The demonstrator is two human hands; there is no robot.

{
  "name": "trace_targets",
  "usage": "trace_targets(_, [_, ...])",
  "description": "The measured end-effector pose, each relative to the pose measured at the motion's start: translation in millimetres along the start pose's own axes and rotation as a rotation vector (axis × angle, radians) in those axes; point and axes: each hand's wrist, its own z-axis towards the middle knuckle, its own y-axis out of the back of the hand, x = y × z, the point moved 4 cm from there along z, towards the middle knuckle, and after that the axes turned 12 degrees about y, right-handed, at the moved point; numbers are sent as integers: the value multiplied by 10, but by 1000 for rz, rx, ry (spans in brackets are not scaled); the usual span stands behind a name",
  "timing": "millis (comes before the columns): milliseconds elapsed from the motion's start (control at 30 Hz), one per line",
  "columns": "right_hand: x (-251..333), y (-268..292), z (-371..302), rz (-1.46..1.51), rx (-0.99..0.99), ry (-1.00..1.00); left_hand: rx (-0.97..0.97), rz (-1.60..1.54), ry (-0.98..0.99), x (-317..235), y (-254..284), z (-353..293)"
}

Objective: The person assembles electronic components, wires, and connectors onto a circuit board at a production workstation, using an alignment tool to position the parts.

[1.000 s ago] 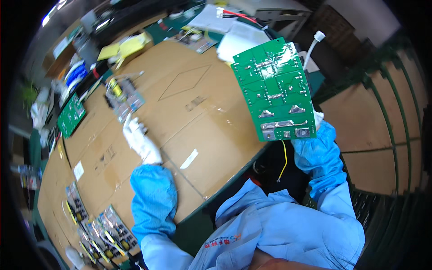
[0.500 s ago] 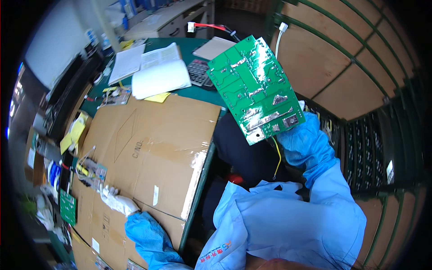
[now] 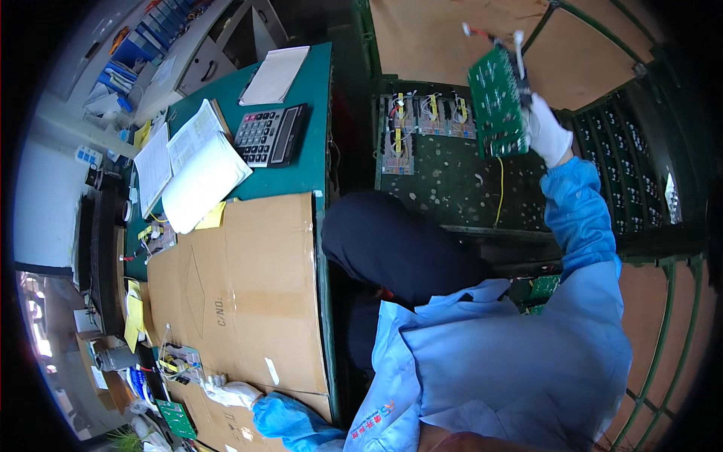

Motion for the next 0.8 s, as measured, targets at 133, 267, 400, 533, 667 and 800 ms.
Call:
trace_targets(133, [-766,813,288,-907,-298,-88,49,63,11,334,77,328])
trace_targets(267, [-1579,1145,477,-1756,-9,-80,54,260,-88,311,93,314])
trace_targets(400, [-2298,1442,534,-1648,-264,-373,50,624,-231,215,89,248])
trace_targets(533, [-2815,1604,616,-1523,-460,-437,130,978,-512,266,229,361])
trace_targets(667, [-3203,1883,718,-1554,-544,-460,372,993,-476,-264,-336,-250])
trace_targets(800, [-3379,1912,921,-1508,-596,-488,127,874,-273,179,-126,270])
